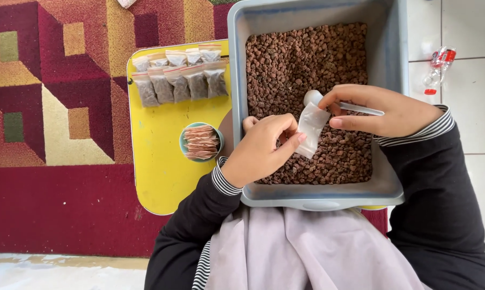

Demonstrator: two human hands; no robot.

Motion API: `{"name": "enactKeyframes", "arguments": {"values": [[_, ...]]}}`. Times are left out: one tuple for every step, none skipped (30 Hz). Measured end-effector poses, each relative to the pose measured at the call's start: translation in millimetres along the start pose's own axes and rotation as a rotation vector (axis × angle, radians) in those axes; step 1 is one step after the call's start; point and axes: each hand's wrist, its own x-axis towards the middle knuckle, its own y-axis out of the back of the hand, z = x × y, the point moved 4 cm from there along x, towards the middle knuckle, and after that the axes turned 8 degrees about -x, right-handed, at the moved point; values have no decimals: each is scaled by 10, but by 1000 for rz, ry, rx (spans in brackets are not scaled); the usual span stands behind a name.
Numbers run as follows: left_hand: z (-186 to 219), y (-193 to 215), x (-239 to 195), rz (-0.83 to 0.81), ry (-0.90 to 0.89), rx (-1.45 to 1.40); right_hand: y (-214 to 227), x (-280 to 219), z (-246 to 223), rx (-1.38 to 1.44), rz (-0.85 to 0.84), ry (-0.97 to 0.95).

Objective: The person scoops brown granular material from a large container into small plastic pouches using a white spoon. They hold each pouch open with one hand, fill it, and place it on a yellow tray. The process is repeated for multiple pouches.

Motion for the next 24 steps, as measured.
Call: {"name": "enactKeyframes", "arguments": {"values": [[-18,8,9,-1,-2,-2,-23,-9,15,-1,1,-3],[-38,16,18,-5,-1,-4,-38,-17,36,7,23,-20],[-59,19,18,-11,4,-7,-64,-27,59,18,43,-39],[-67,27,16,-14,6,-10,-95,-58,14,20,41,-43],[-80,42,16,-23,9,-32,-121,-79,-27,5,64,-55],[-93,56,17,-32,12,-55,-146,-101,-67,-10,86,-67],[-97,68,16,-38,13,-56,-173,-120,-54,-6,88,-71],[-94,81,16,-41,-4,-66,-194,-139,-59,-26,104,-33],[-92,92,13,-45,-22,-76,-222,-163,-64,-46,121,4],[-85,98,-1,-52,-22,-77,-258,-178,-73,-41,123,0],[-64,118,-5,-41,-47,-89,-269,-192,-80,-43,157,-17],[-42,140,-9,-30,-73,-101,-279,-206,-88,-45,190,-35],[-20,149,-28,-33,-73,-103,-292,-205,-90,-44,191,-38],[7,165,-47,-24,-94,-177,-296,-204,-90,-36,217,-42],[33,175,-54,-15,-118,-253,-292,-210,-86,-31,243,-49],[30,157,-76,-19,-122,-256,-286,-206,-88,-33,246,-55],[38,143,-107,-10,-132,-242,-282,-204,-99,-19,243,-48],[43,129,-137,-1,-142,-228,-278,-200,-107,-5,239,-41],[54,102,-176,-3,-137,-231,-286,-205,-94,-1,236,-44],[51,70,-211,-13,-99,-199,-291,-210,-87,16,240,-28],[54,49,-248,-21,-61,-165,-290,-205,-85,35,243,-8],[73,48,-260,-21,-55,-164,-289,-223,-123,39,239,-7],[96,43,-276,-27,-81,-260,-281,-244,-151,36,272,-26],[120,39,-294,-32,-107,-355,-275,-266,-180,33,304,-44]]}}
